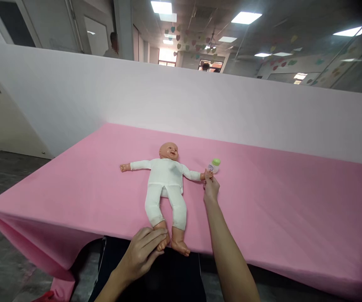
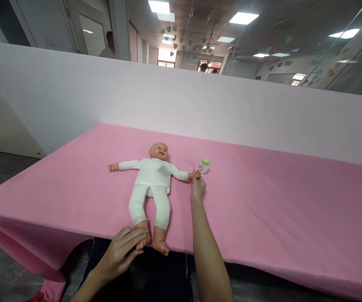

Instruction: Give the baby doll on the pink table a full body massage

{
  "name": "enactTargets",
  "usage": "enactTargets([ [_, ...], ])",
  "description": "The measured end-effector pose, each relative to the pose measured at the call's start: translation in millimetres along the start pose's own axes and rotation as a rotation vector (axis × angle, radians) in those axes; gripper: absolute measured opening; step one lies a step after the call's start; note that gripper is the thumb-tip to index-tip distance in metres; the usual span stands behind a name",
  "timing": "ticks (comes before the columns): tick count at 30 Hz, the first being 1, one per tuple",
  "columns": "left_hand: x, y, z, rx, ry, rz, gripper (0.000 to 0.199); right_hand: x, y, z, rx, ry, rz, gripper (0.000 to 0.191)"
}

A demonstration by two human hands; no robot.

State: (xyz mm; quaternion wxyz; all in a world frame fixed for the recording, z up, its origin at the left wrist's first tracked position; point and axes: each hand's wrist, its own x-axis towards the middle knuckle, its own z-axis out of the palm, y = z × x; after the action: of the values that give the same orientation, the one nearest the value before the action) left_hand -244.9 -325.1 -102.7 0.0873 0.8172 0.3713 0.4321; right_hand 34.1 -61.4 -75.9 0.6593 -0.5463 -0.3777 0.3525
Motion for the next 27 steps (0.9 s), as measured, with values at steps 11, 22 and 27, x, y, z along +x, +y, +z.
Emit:
enactTargets([
  [11,0.9,-0.9,7.5,-0.681,0.842,-0.714,0.058,-3.7,-5.5,6.7,0.183,0.017,0.050,0.056],
  [22,5.5,-17.3,-29.1,-0.960,0.917,-0.794,0.051,-0.9,-0.6,10.3,0.286,0.145,0.088,0.048],
  [27,17.1,-39.5,-57.7,-0.956,0.869,-0.685,0.046,2.8,-4.6,14.6,0.385,0.275,0.112,0.038],
])
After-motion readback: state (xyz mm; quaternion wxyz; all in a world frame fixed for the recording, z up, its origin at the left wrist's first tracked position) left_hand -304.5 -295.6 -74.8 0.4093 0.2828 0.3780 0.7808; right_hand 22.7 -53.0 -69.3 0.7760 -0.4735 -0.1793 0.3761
